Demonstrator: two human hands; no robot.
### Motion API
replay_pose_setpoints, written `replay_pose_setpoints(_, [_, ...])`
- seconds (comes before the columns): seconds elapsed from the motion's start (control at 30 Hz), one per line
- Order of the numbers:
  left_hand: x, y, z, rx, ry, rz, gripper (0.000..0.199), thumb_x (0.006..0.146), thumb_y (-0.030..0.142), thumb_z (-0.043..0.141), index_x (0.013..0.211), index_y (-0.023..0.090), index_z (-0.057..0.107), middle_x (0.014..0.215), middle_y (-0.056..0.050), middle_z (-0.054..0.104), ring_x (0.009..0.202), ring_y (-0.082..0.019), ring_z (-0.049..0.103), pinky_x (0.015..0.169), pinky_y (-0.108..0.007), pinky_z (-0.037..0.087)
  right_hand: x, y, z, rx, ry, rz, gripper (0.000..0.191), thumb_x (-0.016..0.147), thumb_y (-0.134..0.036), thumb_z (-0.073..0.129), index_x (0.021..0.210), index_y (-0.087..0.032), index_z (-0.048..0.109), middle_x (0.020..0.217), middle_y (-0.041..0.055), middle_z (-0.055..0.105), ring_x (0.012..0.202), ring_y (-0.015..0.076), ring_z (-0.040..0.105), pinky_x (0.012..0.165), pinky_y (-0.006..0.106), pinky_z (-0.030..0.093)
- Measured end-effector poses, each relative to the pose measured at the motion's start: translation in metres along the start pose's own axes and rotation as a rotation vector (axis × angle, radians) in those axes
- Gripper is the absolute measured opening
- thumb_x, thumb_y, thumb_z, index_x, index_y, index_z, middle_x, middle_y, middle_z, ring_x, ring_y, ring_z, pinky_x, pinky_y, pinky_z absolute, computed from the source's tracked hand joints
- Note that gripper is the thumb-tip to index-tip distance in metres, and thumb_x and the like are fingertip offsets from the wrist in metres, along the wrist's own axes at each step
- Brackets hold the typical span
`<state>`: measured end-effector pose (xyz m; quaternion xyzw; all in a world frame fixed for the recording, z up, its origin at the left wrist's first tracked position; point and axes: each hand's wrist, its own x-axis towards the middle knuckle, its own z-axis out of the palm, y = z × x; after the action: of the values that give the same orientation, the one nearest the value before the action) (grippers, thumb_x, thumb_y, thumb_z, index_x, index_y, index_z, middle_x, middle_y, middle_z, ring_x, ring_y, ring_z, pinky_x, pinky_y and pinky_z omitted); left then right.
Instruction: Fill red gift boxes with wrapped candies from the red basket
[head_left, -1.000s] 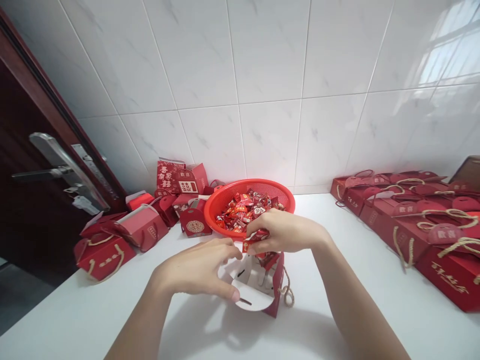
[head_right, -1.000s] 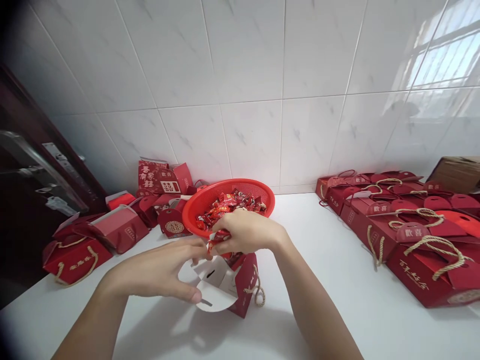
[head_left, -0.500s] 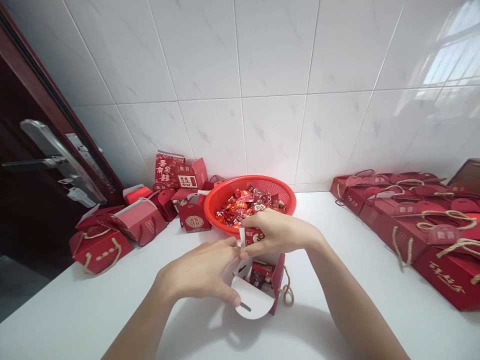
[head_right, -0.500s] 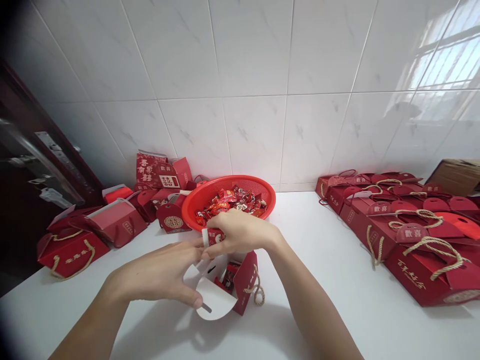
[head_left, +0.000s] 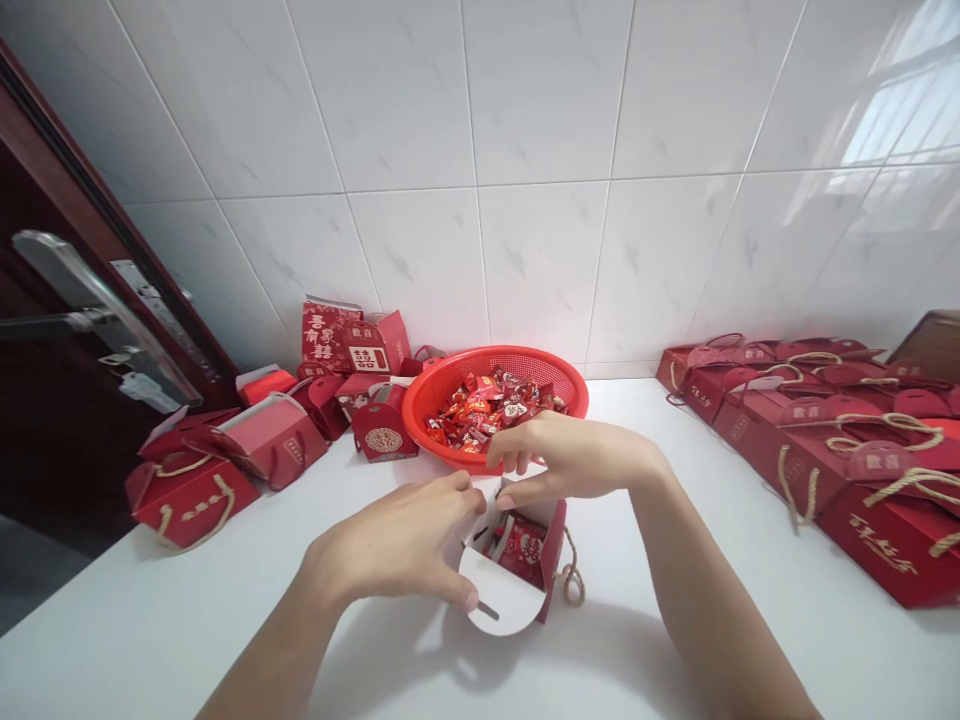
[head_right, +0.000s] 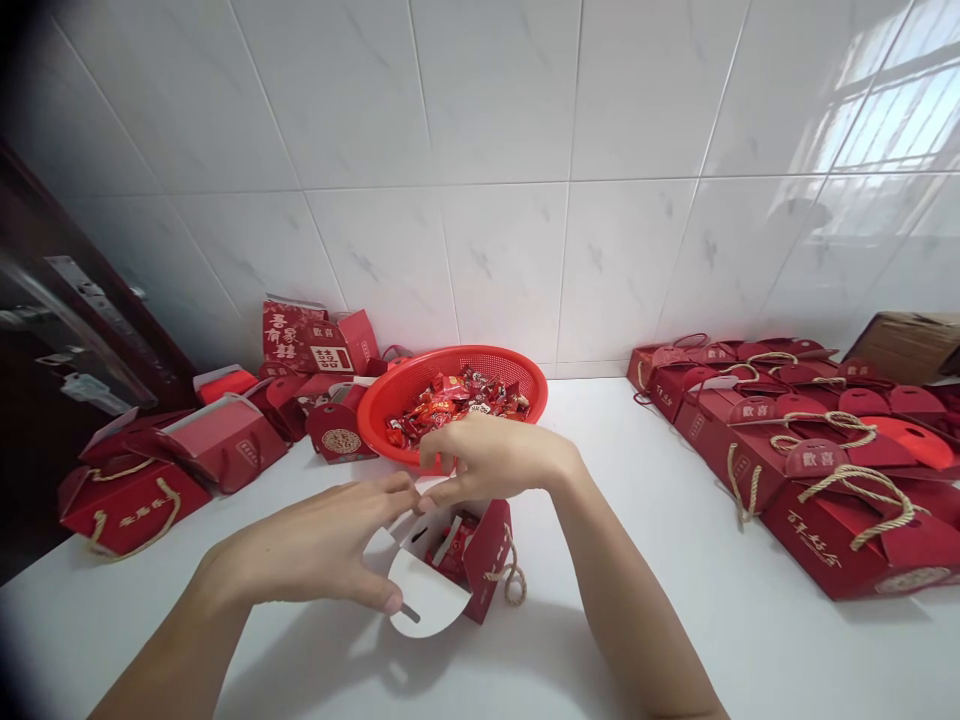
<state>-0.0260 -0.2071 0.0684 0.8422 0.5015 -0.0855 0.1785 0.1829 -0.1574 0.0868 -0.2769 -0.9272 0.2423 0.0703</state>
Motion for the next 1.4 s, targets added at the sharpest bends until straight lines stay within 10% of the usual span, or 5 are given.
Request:
replay_pose_setpoints(0.3, [-0.003, -0.004, 0.001, -0.073, -0.004, 0.004, 0.051, 0.065, 0.054, 0.075, 0.104, 0.022, 0.064, 0.106, -0.004, 0.057, 0.099, -0.026, 0.056, 0.075, -0.030, 0.045, -0.041, 0.001, -0.013, 0.102, 0.185, 0.015, 0.031, 0.091, -0.042, 0.063, 0.109, -0.018, 0.067, 0.101, 0.0055, 0.071, 0.089, 0.0179, 0.065, 0.076, 0.028, 0.049])
replay_pose_setpoints(0.53, [-0.008, 0.004, -0.001, -0.163, -0.010, 0.036, 0.036, 0.068, 0.043, 0.074, 0.097, 0.024, 0.063, 0.110, -0.003, 0.055, 0.097, -0.025, 0.057, 0.073, -0.029, 0.046, -0.062, 0.023, 0.043, 0.067, 0.220, 0.077, 0.028, 0.091, -0.046, 0.061, 0.099, -0.021, 0.069, 0.125, 0.0111, 0.063, 0.113, 0.0269, 0.060, 0.088, 0.039, 0.050])
replay_pose_setpoints(0.8, [-0.006, 0.018, 0.010, -0.122, 0.071, 0.248, 0.041, 0.075, 0.038, 0.070, 0.115, 0.028, 0.065, 0.130, -0.007, 0.054, 0.125, -0.032, 0.049, 0.094, -0.037, 0.046, -0.100, 0.034, 0.100, 0.253, 0.585, 0.182, 0.029, 0.090, -0.049, 0.062, 0.103, -0.023, 0.061, 0.153, 0.0127, 0.041, 0.144, 0.0296, 0.036, 0.113, 0.048, 0.037])
replay_pose_setpoints(1.1, [0.002, 0.030, 0.020, -0.213, 0.077, 0.344, 0.076, 0.076, 0.036, 0.070, 0.146, 0.037, 0.041, 0.164, -0.008, 0.021, 0.126, -0.034, 0.054, 0.090, -0.039, 0.053, -0.086, 0.043, 0.143, 0.548, 0.853, 0.213, 0.072, 0.087, -0.046, 0.068, 0.146, -0.027, 0.032, 0.148, 0.0141, 0.045, 0.125, 0.0260, 0.056, 0.103, 0.044, 0.050])
replay_pose_setpoints(1.4, [0.012, 0.030, 0.026, -0.164, -0.005, 0.430, 0.056, 0.081, 0.036, 0.070, 0.136, 0.035, 0.057, 0.151, -0.004, 0.047, 0.137, -0.032, 0.045, 0.107, -0.040, 0.044, -0.086, 0.043, 0.148, 0.513, 0.880, 0.182, 0.055, 0.091, -0.045, 0.062, 0.139, -0.025, 0.043, 0.138, 0.0113, 0.055, 0.121, 0.0244, 0.059, 0.104, 0.042, 0.050])
